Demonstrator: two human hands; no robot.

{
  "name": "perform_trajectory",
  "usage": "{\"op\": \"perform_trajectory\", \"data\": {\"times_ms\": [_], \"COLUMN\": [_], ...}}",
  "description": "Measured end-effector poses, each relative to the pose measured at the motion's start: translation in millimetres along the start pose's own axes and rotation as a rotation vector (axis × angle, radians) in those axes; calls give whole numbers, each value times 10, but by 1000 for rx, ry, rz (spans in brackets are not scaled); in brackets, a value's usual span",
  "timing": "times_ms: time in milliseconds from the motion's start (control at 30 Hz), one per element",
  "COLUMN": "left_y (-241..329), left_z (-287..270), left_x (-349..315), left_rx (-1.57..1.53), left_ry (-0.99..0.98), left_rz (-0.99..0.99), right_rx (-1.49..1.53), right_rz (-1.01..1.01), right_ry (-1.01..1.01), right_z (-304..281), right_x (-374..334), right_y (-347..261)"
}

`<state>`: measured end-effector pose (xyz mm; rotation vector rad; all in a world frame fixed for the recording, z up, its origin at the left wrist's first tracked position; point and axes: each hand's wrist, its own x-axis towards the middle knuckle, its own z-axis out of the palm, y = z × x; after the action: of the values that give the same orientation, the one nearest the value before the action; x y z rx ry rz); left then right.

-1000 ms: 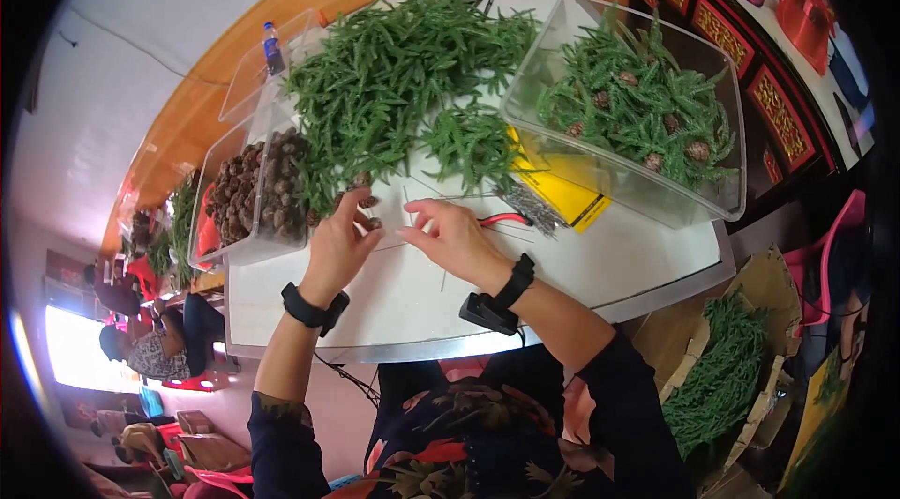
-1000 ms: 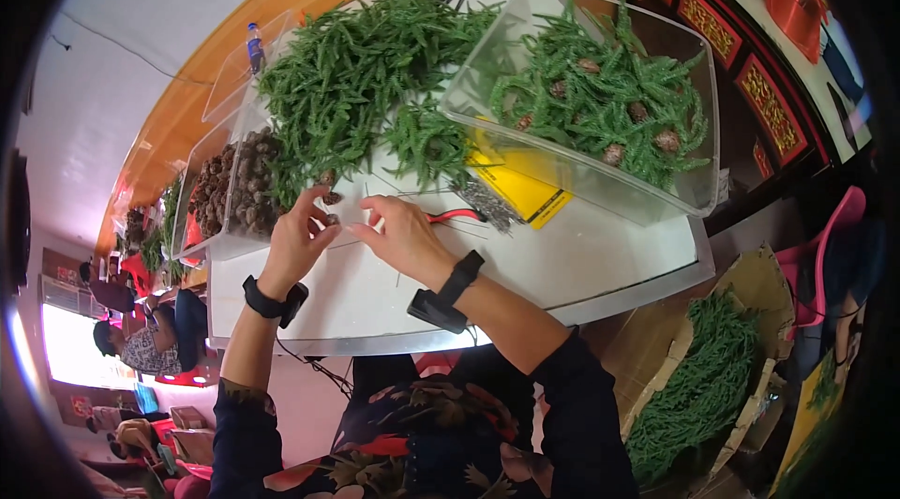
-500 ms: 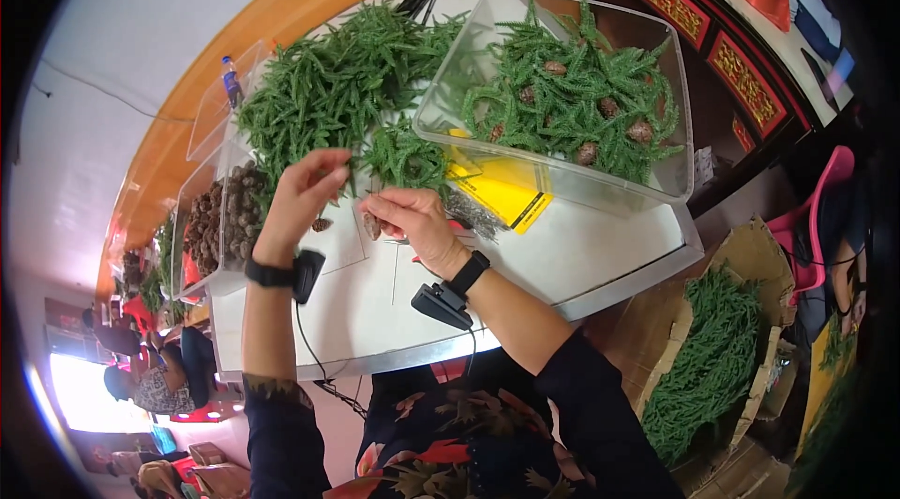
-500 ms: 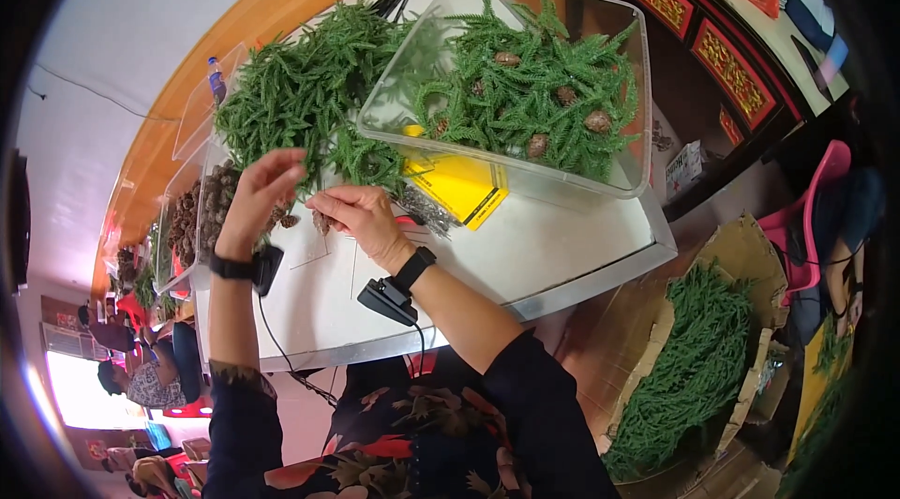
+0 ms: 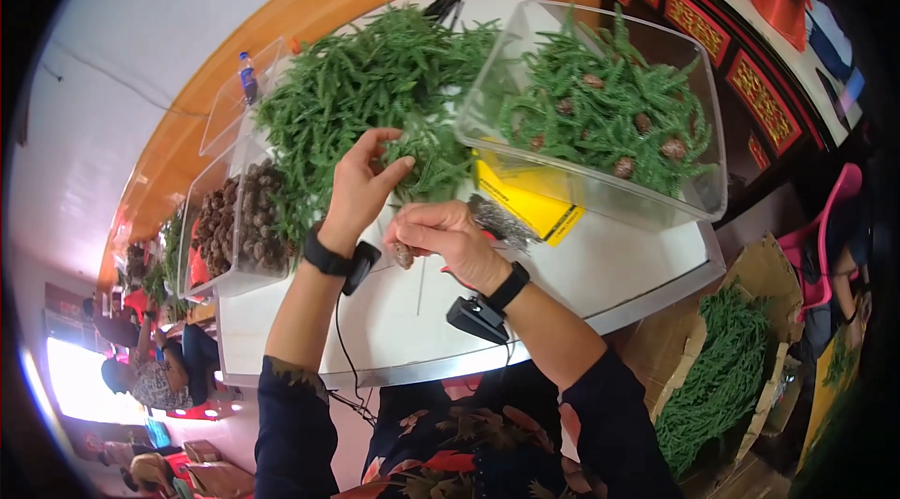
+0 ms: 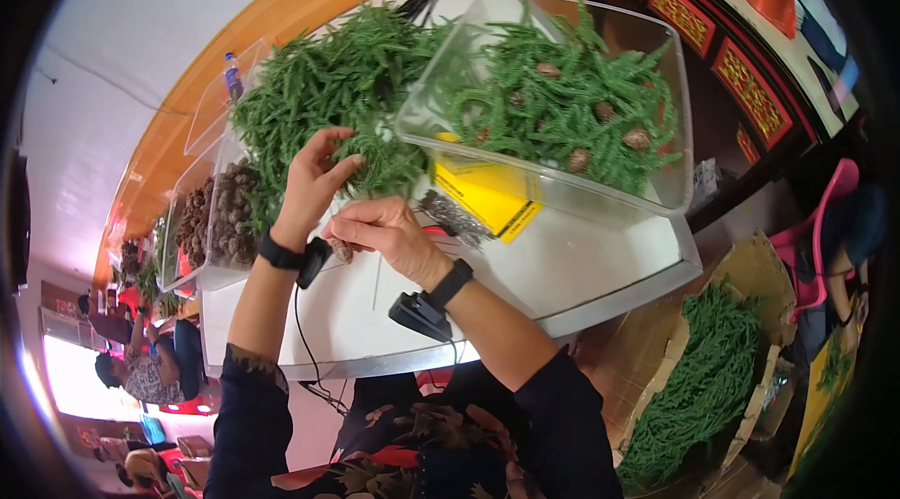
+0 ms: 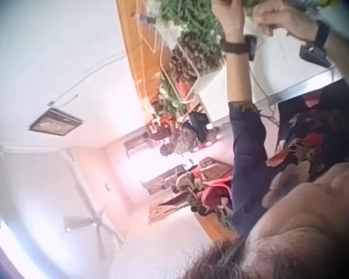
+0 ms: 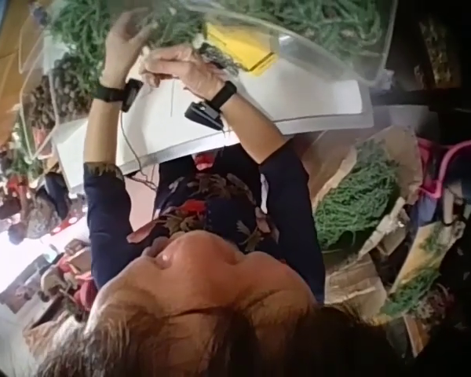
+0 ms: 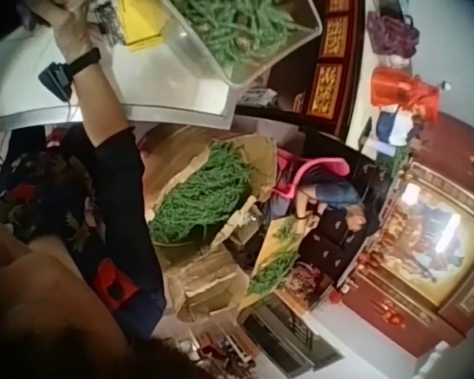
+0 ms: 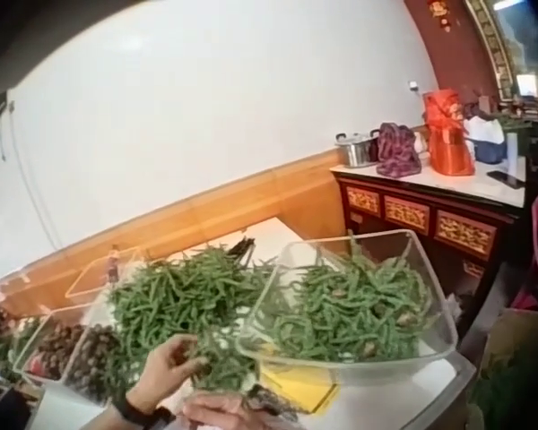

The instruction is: Trimming small buds or seeds from green leafy stems using a pair of cutters and sorting them into containers.

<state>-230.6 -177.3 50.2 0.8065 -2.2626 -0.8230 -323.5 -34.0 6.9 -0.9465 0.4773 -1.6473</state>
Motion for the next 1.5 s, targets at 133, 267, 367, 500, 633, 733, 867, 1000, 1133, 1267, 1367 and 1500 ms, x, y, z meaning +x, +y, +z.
{"op": "perform_trajectory", "data": {"times_ms": [133, 267, 367, 500, 633, 733, 867, 1000, 1133, 1267, 1367, 1500], "left_y": [-37, -131, -335, -458, -619, -721, -734, -699, -712, -694, -669, -631], "left_z": [-261, -456, -481, -586, -606, -573, -537, -611, -618, -595, -616, -593], "left_x": [-428, -765, -973, -1082, -1133, -1158, -1240, -1270, -1257, -1283, -1296, -1286], "left_rx": [-253, -521, -509, -536, -563, -577, -555, -510, -561, -562, -552, -497], "left_ry": [85, 174, 274, 330, 364, 377, 375, 361, 340, 296, 285, 220], "left_rz": [-338, -372, -314, -327, -292, -236, -199, -227, -236, -246, -244, -246], "right_rx": [-81, -194, -296, -401, -428, -521, -782, -819, -858, -840, -829, -943], "right_rz": [58, 103, 130, 203, 257, 190, -161, -121, -97, -48, -65, -203], "right_ry": [14, -25, -51, -53, -39, -70, 115, 218, 213, 269, 260, 168], "right_z": [79, 106, 133, 363, 718, 785, 654, 524, 500, 490, 532, 447], "right_x": [-8, 29, 3, 31, 172, 340, 482, 461, 440, 437, 447, 428], "right_y": [80, 219, 304, 316, 372, 481, 662, 715, 724, 705, 677, 730]}}
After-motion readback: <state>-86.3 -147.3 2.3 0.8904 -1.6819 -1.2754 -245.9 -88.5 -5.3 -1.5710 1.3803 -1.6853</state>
